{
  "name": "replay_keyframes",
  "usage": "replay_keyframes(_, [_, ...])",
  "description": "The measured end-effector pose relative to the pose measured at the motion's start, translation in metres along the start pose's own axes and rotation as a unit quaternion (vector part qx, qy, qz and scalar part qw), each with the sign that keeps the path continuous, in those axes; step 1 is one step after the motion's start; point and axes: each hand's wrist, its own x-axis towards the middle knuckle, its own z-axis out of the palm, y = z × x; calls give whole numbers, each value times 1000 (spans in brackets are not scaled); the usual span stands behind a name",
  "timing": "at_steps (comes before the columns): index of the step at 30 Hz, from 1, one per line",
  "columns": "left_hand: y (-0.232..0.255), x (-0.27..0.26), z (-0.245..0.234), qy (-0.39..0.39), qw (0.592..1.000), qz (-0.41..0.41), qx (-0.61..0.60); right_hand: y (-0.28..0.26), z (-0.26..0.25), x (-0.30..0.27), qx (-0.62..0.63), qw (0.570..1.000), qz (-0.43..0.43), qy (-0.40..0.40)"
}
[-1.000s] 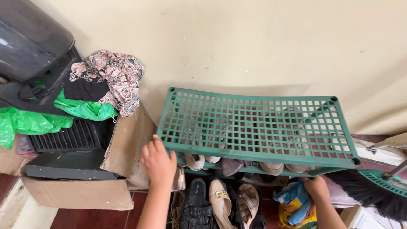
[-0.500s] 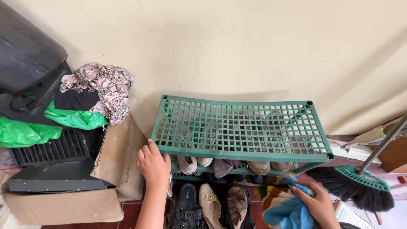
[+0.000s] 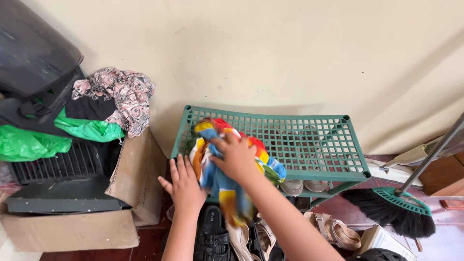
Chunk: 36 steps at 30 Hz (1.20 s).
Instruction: Organizing various pieces of footwear on a shoe rack and wiping them down with a cloth.
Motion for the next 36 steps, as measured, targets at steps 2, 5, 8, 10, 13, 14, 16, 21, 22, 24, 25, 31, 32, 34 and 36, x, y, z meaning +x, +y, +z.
replay_keyframes(2, [-3,2,2,-7,1000,0,-6,13,19,9,-61,994,36,-79])
replay_keyframes(5, [-18,4,18,-16,999,-9,28,76,23,11,-19,967,134,-217])
replay_keyframes(8, [-28,1,32,69,989,44,121,188,-1,-17,-38,970,139,-199])
replay_keyframes(10, [-25,2,24,59,991,44,111,271,-40,-41,-181,927,273,-181])
replay_keyframes(13, [-19,-2,12,24,999,25,27,423,-85,-112,-327,878,344,-59])
replay_keyframes(14, [-20,-4,11,23,999,20,27,407,-109,-117,-327,880,340,-63])
replay_keyframes(16, [-21,-2,10,54,997,39,-45,375,-156,-125,41,898,401,180])
replay_keyframes(21, [-21,-6,10,39,997,45,-50,249,-89,-49,190,932,258,167])
replay_keyframes(22, [-21,-7,12,45,996,60,-41,227,-58,-33,221,945,209,122])
replay_keyframes(24, [-22,-7,10,49,997,64,-21,130,-2,-3,173,978,40,106])
replay_keyframes(25, [-23,-7,10,50,996,67,-4,78,25,4,115,981,-131,86])
replay_keyframes(31, [-29,-3,1,-25,999,46,-4,-17,101,36,26,986,-149,-70])
replay_keyframes(32, [-32,-2,4,-27,999,42,-2,11,107,50,29,986,-150,-73])
replay_keyframes(34, [-36,-8,10,-13,997,78,6,68,119,70,0,995,-61,-73])
replay_keyframes(36, [-35,-3,4,-15,997,75,1,133,110,79,-85,993,2,-78])
